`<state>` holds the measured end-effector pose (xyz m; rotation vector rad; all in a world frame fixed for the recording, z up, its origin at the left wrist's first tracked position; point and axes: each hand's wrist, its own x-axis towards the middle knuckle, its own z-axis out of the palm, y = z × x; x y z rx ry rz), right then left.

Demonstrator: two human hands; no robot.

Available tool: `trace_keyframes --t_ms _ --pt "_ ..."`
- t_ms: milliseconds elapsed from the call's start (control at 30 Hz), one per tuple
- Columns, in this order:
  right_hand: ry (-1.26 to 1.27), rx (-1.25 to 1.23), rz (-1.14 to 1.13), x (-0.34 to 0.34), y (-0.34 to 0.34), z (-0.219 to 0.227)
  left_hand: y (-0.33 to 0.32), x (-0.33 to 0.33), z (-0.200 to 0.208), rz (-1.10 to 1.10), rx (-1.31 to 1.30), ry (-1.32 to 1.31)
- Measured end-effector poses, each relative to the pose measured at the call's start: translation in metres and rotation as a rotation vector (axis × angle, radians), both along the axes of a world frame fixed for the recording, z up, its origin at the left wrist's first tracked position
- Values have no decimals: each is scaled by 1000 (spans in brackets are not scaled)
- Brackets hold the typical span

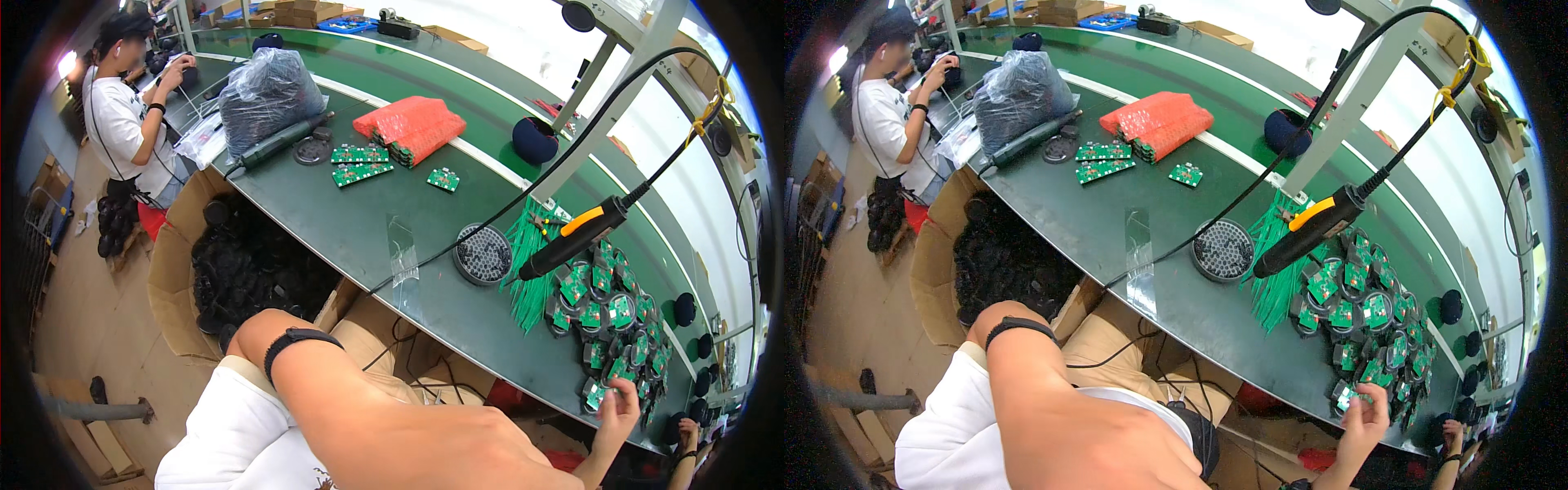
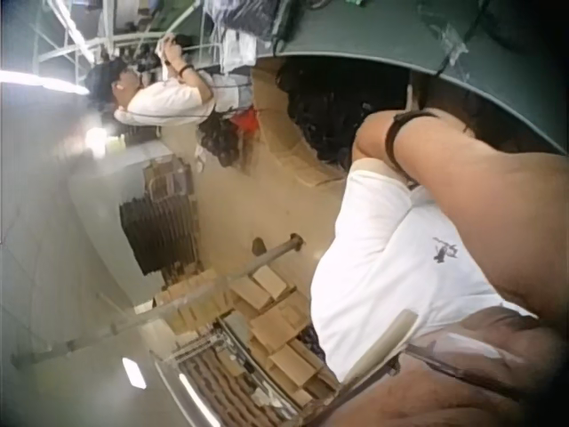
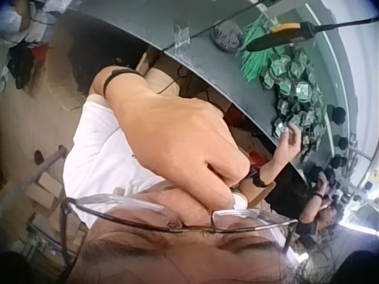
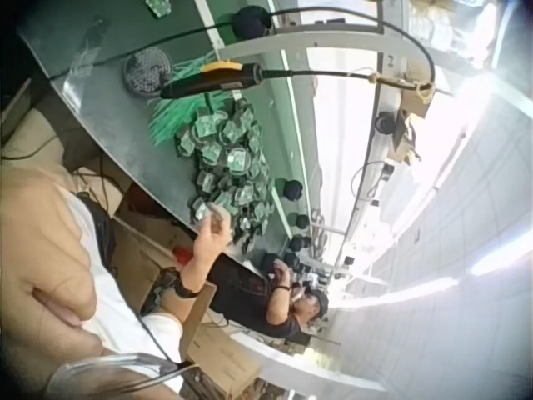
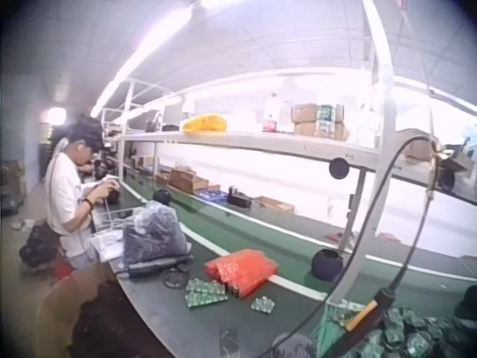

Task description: Assembling and securing green circuit boards into black plastic housings using an electric tool.

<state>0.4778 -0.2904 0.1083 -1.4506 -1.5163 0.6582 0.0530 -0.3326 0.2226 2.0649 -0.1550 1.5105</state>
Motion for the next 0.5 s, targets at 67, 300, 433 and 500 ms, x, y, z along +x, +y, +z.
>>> trace_keyframes --t_ms 67,300,433,500 --pt "48 -58 75 -30 -20 11 -6 -10 2 26 9 25" --pt "12 -186 1186 -88 -66 82 -24 -22 -2 166 63 -2" --pt "-149 -311 1896 -97 -88 105 -29 -47 -31 132 -5 512" --pt "-292 -317 2077 -98 -95 100 -22 -50 -62 118 26 790"
